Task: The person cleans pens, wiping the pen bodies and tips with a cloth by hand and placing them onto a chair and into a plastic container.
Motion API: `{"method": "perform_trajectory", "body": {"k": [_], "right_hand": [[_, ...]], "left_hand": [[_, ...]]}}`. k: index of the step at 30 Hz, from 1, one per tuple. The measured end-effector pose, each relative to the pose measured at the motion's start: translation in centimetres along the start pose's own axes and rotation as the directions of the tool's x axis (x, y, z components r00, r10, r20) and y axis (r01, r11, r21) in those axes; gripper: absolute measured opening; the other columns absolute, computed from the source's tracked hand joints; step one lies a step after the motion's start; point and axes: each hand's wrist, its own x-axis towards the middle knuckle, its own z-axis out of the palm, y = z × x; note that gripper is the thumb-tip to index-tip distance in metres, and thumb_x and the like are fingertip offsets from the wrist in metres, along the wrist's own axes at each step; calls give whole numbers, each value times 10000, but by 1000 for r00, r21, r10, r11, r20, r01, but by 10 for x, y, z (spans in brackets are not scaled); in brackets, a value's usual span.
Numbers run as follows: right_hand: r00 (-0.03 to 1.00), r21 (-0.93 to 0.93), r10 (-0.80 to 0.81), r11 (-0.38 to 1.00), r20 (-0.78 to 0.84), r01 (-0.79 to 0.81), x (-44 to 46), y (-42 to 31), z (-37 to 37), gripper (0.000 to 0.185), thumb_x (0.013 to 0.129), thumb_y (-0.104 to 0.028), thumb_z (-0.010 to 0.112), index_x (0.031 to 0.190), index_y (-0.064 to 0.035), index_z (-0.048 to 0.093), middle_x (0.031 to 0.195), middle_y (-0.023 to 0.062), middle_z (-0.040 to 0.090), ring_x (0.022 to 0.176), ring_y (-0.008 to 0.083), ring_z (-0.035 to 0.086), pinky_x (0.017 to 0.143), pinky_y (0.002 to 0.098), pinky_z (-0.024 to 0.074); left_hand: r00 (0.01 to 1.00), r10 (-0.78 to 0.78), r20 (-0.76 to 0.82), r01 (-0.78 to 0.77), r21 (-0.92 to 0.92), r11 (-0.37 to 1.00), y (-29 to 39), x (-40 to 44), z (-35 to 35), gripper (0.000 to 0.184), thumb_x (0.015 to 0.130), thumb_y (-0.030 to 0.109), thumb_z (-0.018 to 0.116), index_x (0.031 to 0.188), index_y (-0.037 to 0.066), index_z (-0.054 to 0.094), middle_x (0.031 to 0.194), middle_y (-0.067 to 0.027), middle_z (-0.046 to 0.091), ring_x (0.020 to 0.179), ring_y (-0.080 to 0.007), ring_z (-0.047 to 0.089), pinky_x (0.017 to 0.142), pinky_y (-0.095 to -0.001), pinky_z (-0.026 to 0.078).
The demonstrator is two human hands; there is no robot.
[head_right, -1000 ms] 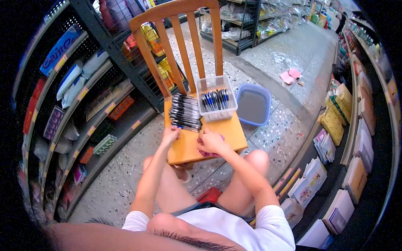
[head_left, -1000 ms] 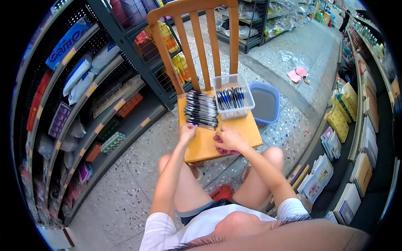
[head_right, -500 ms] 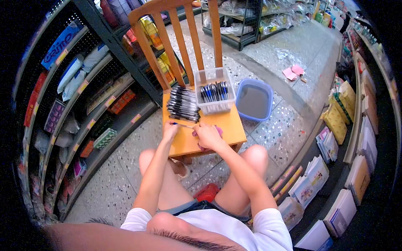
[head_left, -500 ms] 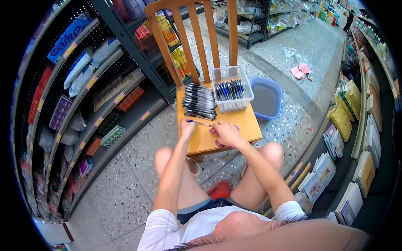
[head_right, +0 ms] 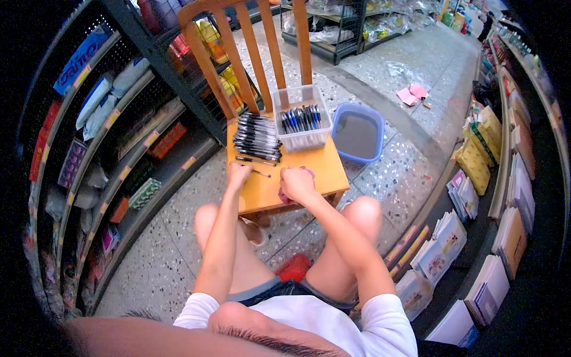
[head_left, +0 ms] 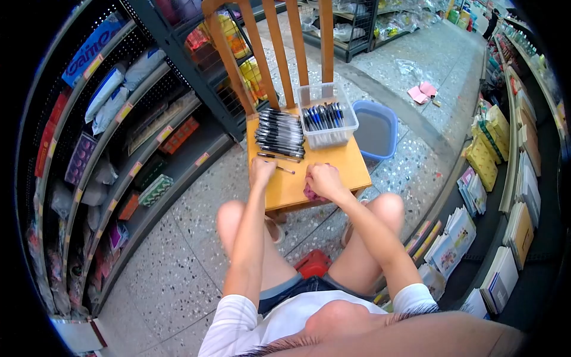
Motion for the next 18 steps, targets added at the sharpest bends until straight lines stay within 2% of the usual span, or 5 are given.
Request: {"method": "perform_trajectory", "body": {"k": [3, 9, 12, 15, 18], "right_hand": [[1000, 24, 3, 1000, -25, -2, -1, -3, -1, 118, 718, -124, 557, 710, -15, 602, 752, 173, 606, 706, 355, 615, 625, 450, 500], [1000, 52, 8, 999, 3, -8, 0, -4, 3, 91, 720, -85, 567, 760, -20, 617, 791, 180, 621, 762, 366, 613, 660, 445, 498], [993, 154, 63, 985, 103, -78, 7, -8, -8, 125, 752, -94, 572, 827, -16, 636, 852, 181, 640, 786, 344, 620, 676, 416, 498], [996, 481, 72, 872, 50, -87, 15, -9, -24, 151, 796, -103, 592, 903, -6, 638, 871, 158, 657, 784, 249, 634, 692, 352, 494], [990, 807, 138, 586, -14, -70, 19, -13, -32, 145, 842, -90, 591, 945, 6, 623, 866, 77, 652, 769, 120, 593, 700, 273, 478]], "left_hand": [[995, 78, 66, -79, 21, 997, -6, -3, -4, 330, 663, 154, 628, 915, -58, 618, 910, -266, 628, 918, -372, 608, 803, -434, 473], [994, 28, -108, -20, 78, 997, 1, -41, -17, 475, 658, 125, 632, 1081, -62, 528, 969, -277, 606, 935, -420, 586, 807, -458, 459], [983, 120, -136, -101, 137, 985, -20, -39, -20, 434, 685, 149, 636, 1048, -69, 542, 912, -253, 625, 855, -345, 631, 749, -403, 484], [989, 114, 95, -96, -178, 979, -12, -39, -33, 349, 722, 85, 612, 1049, -35, 582, 818, -98, 645, 753, -161, 625, 653, -280, 486], [906, 283, 314, -59, -568, 821, 11, -49, -41, 306, 764, 24, 546, 1065, -13, 591, 772, -24, 611, 720, -62, 573, 643, -208, 451]]}}
